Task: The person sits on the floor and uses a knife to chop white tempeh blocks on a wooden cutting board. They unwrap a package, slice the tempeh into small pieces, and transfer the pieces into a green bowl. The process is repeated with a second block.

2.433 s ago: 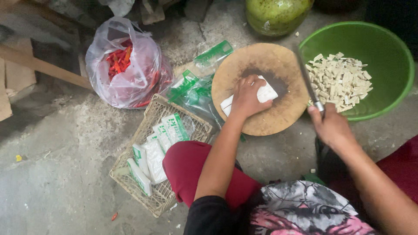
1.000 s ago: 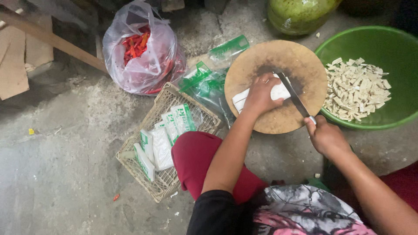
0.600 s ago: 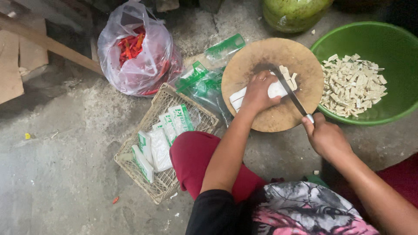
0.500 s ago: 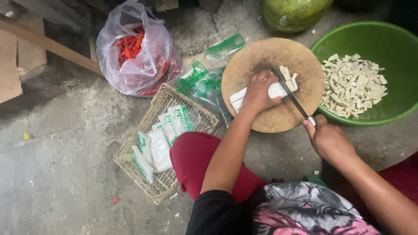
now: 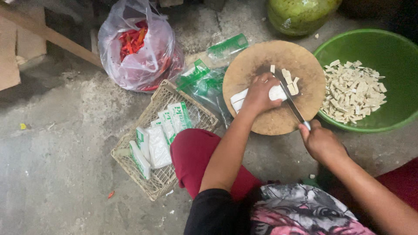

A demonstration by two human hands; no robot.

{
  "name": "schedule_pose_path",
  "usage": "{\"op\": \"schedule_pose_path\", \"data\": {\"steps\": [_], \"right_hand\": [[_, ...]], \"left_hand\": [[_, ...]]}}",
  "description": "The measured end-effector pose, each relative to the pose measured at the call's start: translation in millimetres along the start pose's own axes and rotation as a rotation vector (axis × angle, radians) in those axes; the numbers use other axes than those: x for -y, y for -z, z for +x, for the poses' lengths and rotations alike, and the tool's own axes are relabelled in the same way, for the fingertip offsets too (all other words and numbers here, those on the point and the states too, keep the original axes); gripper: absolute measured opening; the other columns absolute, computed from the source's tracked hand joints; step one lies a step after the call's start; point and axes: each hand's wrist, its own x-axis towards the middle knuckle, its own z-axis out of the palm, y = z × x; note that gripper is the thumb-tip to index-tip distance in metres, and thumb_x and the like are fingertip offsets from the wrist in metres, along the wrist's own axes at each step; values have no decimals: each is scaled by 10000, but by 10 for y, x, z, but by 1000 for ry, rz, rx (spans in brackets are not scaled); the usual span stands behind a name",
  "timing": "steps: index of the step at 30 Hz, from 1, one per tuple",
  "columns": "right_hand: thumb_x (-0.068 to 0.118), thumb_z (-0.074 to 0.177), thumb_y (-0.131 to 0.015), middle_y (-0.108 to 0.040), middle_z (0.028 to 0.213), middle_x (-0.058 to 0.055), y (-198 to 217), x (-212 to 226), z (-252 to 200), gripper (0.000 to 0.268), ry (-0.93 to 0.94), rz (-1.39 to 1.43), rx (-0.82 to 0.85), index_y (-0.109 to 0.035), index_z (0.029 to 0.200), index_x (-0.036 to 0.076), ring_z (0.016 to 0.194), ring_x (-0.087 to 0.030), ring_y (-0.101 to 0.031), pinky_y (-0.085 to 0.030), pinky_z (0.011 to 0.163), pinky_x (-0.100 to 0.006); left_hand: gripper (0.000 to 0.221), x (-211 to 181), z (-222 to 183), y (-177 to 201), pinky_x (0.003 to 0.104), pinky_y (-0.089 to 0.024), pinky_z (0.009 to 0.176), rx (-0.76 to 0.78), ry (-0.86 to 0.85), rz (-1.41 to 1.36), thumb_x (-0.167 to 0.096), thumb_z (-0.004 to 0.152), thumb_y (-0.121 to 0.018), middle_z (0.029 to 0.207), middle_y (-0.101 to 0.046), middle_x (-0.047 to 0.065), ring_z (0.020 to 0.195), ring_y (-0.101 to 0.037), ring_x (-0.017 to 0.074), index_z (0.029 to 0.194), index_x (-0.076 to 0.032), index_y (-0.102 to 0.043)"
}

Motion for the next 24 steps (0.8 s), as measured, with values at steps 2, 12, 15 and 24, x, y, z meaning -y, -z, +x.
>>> {"op": "schedule_pose_path", "data": {"steps": [2,12,15,24], "right_hand": [[551,1044,-404,-681,1098,-386,-23,-172,-200,614,3,-32,-12,-544,1277,0,1079,-558,-649,-510,945,-602],[559,1051,-386,-679,1124,-358,-51,71,136,632,22,31,-72,-561,1237,-18,1091,-537,-643,-496,955,-594],[537,1082,-360,-698,1093,-361,-34,91,138,623,34,35,-100,-565,1248,-27,1078,-542,-654,-498,953,-601],[532,1071,-381,-690,1016,-381,118,97,-176,602,66,65,-104,-535,1194,-37,1021,-574,-649,-499,913,-623]], "left_hand": [[625,10,-1,17,448,-467,1090,2,-12,-14,-276,596,-907,1325,-600,109,1263,-543,366,1172,-161,-692],[635,-55,-51,81,462,-458,1093,2,-27,-9,-286,617,-898,1338,-595,125,1275,-533,382,1200,-152,-686],[639,-43,-47,97,471,-446,1091,3,-58,8,-305,630,-902,1348,-582,143,1277,-526,392,1208,-144,-680],[662,-62,-74,173,451,-482,1072,42,18,-33,-299,625,-902,1337,-561,126,1271,-559,358,1224,-148,-666]]}}
